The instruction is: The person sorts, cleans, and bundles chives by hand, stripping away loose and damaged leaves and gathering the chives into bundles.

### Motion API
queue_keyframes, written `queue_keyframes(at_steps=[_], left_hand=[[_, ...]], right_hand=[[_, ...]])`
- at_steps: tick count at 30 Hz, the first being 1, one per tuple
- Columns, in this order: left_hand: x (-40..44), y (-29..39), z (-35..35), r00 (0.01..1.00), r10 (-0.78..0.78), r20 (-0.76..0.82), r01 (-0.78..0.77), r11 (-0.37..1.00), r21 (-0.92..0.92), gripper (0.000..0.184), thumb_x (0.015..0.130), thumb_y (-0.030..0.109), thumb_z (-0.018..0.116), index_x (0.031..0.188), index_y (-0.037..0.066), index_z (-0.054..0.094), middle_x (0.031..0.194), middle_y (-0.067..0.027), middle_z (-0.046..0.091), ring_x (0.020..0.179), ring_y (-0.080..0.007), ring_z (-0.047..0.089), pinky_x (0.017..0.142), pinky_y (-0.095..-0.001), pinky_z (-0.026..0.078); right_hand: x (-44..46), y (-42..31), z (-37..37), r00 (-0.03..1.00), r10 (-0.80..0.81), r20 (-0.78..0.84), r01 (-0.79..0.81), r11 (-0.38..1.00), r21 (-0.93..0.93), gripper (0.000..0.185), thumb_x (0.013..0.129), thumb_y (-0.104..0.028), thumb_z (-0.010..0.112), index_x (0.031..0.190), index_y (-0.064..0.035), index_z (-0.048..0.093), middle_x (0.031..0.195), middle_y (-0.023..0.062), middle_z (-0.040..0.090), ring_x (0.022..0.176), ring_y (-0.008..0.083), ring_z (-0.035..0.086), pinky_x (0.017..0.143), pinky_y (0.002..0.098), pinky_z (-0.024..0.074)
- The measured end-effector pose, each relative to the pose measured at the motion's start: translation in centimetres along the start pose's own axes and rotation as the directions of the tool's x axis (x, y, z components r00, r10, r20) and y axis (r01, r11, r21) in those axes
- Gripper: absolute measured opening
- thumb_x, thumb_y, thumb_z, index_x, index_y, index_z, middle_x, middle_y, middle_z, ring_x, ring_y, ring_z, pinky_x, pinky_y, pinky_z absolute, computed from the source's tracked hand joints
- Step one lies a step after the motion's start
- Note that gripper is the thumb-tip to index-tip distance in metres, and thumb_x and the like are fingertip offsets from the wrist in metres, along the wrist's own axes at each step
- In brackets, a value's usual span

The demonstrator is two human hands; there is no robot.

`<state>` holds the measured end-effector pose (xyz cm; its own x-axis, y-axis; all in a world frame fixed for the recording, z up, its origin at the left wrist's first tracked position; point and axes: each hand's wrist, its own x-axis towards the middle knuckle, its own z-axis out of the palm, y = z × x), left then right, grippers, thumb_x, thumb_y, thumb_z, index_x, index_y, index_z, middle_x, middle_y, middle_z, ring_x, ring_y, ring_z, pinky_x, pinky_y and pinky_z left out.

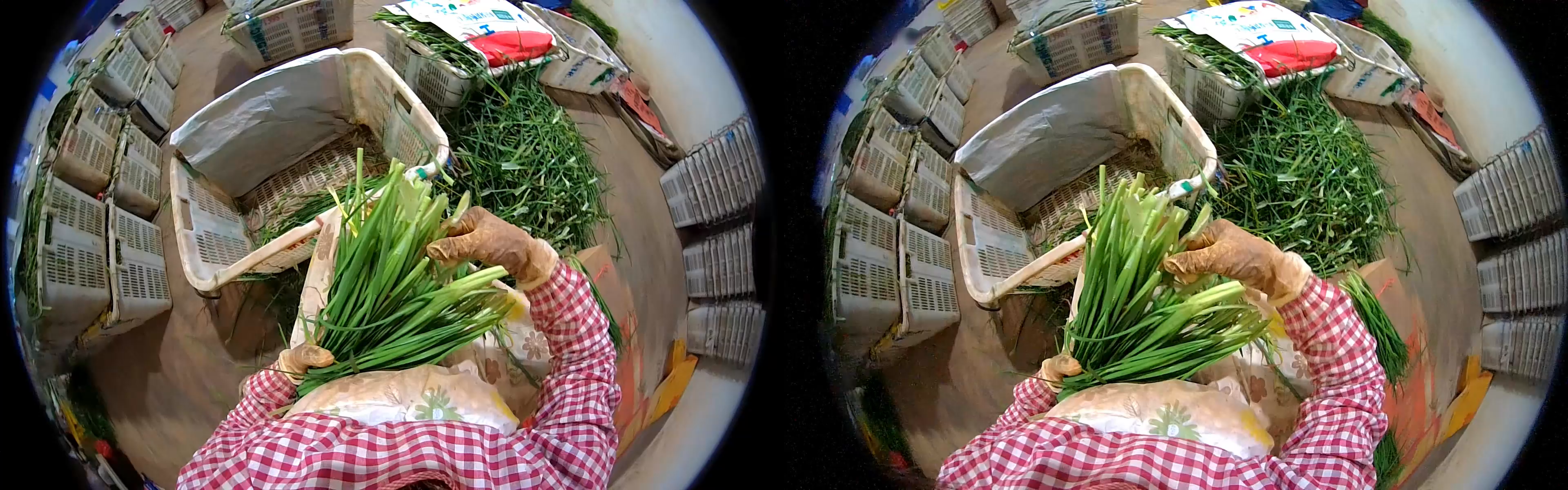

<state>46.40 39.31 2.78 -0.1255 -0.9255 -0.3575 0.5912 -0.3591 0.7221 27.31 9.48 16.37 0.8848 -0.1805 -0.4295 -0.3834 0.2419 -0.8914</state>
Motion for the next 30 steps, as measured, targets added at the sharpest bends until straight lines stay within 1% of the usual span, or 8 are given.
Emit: queue_keyframes(at_steps=[5,8,11,15,19,21,24,30], left_hand=[[0.6,0.2,0.3,1.000,-0.029,-0.009,0.030,0.995,0.099,0.066,0.083,0.009,0.063,0.138,0.006,0.026,0.109,-0.0124,0.055,0.095,-0.0191,0.055,0.083,-0.0297,0.046],[0.7,0.4,0.6,0.999,-0.038,-0.008,0.038,0.990,0.139,0.066,0.084,0.007,0.062,0.138,0.007,0.025,0.108,-0.0122,0.055,0.094,-0.0186,0.055,0.082,-0.0290,0.046],[0.6,0.3,0.6,0.999,-0.035,0.005,0.034,0.988,0.150,0.062,0.086,0.006,0.059,0.138,0.006,0.026,0.107,-0.0137,0.055,0.094,-0.0195,0.056,0.083,-0.0304,0.047],[0.6,0.0,0.3,1.000,-0.020,0.019,0.016,0.984,0.179,0.057,0.088,0.005,0.055,0.138,0.004,0.027,0.106,-0.0157,0.055,0.094,-0.0207,0.057,0.084,-0.0323,0.047],[0.6,-1.2,-1.2,0.998,0.026,0.060,-0.040,0.969,0.244,0.052,0.091,0.004,0.050,0.137,0.003,0.027,0.106,-0.0177,0.055,0.094,-0.0219,0.058,0.086,-0.0342,0.048],[0.3,-2.3,-2.5,0.993,0.066,0.102,-0.096,0.942,0.323,0.049,0.092,0.004,0.048,0.137,0.003,0.028,0.105,-0.0187,0.056,0.094,-0.0225,0.058,0.086,-0.0352,0.048],[0.0,-2.1,-2.7,0.988,0.088,0.125,-0.134,0.892,0.432,0.046,0.094,0.003,0.044,0.137,0.002,0.029,0.105,-0.0203,0.056,0.094,-0.0234,0.059,0.087,-0.0366,0.049],[0.5,2.3,3.1,0.989,-0.011,-0.146,0.042,0.976,0.213,0.071,0.074,-0.004,0.070,0.134,0.000,0.032,0.119,-0.0164,0.054,0.093,-0.0209,0.063,0.079,-0.0290,0.056]], right_hand=[[-0.7,1.5,0.3,0.954,-0.149,-0.259,0.122,0.986,-0.117,0.032,0.079,-0.022,0.069,0.103,-0.0017,0.063,0.084,0.0000,0.061,0.074,0.0079,0.055,0.065,0.0218,0.0445],[-0.8,2.9,-2.8,0.513,-0.739,-0.436,0.202,0.598,-0.776,0.012,0.077,-0.015,0.067,0.077,-0.0046,0.061,0.070,0.0047,0.060,0.064,0.0132,0.056,0.061,0.0276,0.0476],[-3.5,0.9,-9.0,0.223,-0.958,-0.181,-0.391,0.082,-0.917,0.021,0.081,-0.022,0.067,0.070,-0.0074,0.057,0.066,0.0039,0.057,0.060,0.0130,0.055,0.054,0.0262,0.0473],[-5.6,-3.0,-8.2,0.213,-0.645,-0.734,-0.865,0.226,-0.449,0.035,0.083,-0.030,0.066,0.105,-0.0038,0.058,0.069,0.0045,0.060,0.063,0.0134,0.057,0.058,0.0266,0.0491],[-4.6,-1.9,-1.6,0.756,-0.417,-0.504,0.171,0.869,-0.464,0.046,0.081,-0.024,0.069,0.124,-0.0162,0.055,0.097,0.0044,0.062,0.086,0.0149,0.058,0.082,0.0295,0.0490],[-2.9,-0.9,0.2,0.766,-0.588,-0.260,0.122,0.531,-0.839,0.037,0.078,-0.016,0.069,0.114,-0.0126,0.061,0.089,0.0041,0.058,0.078,0.0130,0.055,0.074,0.0263,0.0474],[-2.1,-0.1,1.3,0.859,-0.302,-0.414,0.104,0.894,-0.437,0.029,0.075,-0.014,0.071,0.101,-0.0060,0.064,0.086,0.0048,0.057,0.075,0.0143,0.055,0.068,0.0291,0.0458],[-3.3,0.5,2.3,0.534,-0.821,-0.199,0.124,0.309,-0.943,0.004,0.073,-0.005,0.066,0.076,-0.0065,0.063,0.063,0.0038,0.054,0.061,0.0160,0.051,0.057,0.0306,0.0416]])
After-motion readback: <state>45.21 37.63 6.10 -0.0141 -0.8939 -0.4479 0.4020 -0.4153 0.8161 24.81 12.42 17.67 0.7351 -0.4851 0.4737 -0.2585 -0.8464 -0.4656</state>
